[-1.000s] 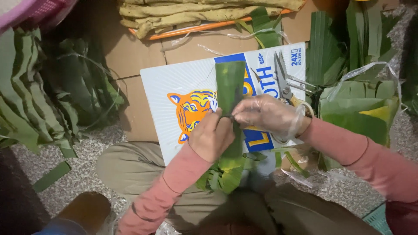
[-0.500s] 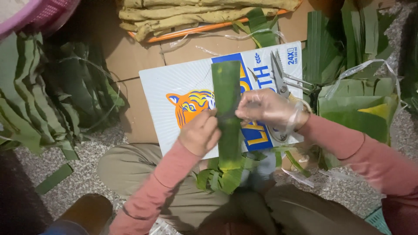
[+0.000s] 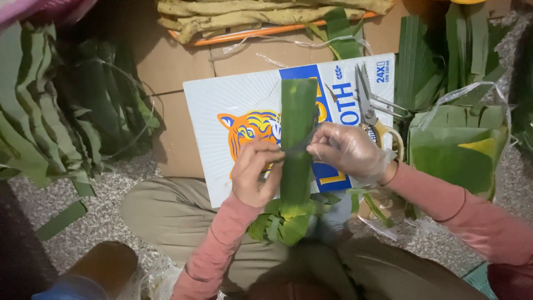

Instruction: The person is preparing empanadas by folding leaves, filling them with a rice mixture, and wrapping them.

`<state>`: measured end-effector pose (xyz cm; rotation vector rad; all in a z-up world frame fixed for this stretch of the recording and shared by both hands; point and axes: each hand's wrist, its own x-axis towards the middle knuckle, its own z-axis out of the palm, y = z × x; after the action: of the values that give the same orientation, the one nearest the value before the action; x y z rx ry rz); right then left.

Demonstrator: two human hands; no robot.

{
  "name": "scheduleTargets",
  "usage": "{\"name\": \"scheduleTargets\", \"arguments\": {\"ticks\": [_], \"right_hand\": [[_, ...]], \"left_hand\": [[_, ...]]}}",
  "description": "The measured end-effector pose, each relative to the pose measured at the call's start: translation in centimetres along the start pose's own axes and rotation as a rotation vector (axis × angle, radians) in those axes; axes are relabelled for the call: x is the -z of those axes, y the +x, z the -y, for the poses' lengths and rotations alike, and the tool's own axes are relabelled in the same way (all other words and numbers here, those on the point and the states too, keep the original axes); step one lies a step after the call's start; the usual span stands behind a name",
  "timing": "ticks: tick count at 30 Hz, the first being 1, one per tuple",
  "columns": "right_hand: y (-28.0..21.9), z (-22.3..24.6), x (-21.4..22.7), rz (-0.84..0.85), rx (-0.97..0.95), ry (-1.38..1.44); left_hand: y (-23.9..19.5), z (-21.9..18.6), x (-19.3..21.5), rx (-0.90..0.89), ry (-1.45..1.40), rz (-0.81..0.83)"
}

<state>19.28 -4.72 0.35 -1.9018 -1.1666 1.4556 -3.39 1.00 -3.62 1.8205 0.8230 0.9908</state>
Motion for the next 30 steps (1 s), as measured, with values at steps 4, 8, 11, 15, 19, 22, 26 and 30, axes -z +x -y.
{"name": "scheduleTargets", "arguments": {"ticks": [4,8,11,15,19,22,26,30], "right_hand": [[0.2,-1.4,-0.1,-0.02,0.144,-0.056],[0.1,-1.9,-0.3,-0.069,0.307,-0.186],[-0.2,-1.2,-0.3,-0.074,0.312,-0.156],[0.1,-1.6,-0.1,-0.053,0.331,-0.095],[-0.1,-1.4,0.1,-0.047,0.32,-0.095],[0.5,-1.6,0.3,-0.011,0.248,-0.086],[0.3,-1.5,-0.4,-0.048,0.26,-0.215],[-0.7,3.5,1.1,-0.07,0.399,-0.44]], "left_hand": [[-1.0,0.1,-1.2,0.163,-0.247,0.006],[-1.0,1.6,-0.7,0.338,-0.445,0.063],[-0.2,2.3,1.6,0.337,-0.36,0.205],[-0.4,3.2,3.0,0.466,-0.272,0.356],[-0.7,3.6,3.5,0.51,-0.298,0.405],[-0.8,3.9,5.2,0.472,-0.282,0.39],[-0.7,2.0,7.1,0.452,-0.164,0.363],[-0.7,-0.1,6.5,0.021,0.413,0.209]]}}
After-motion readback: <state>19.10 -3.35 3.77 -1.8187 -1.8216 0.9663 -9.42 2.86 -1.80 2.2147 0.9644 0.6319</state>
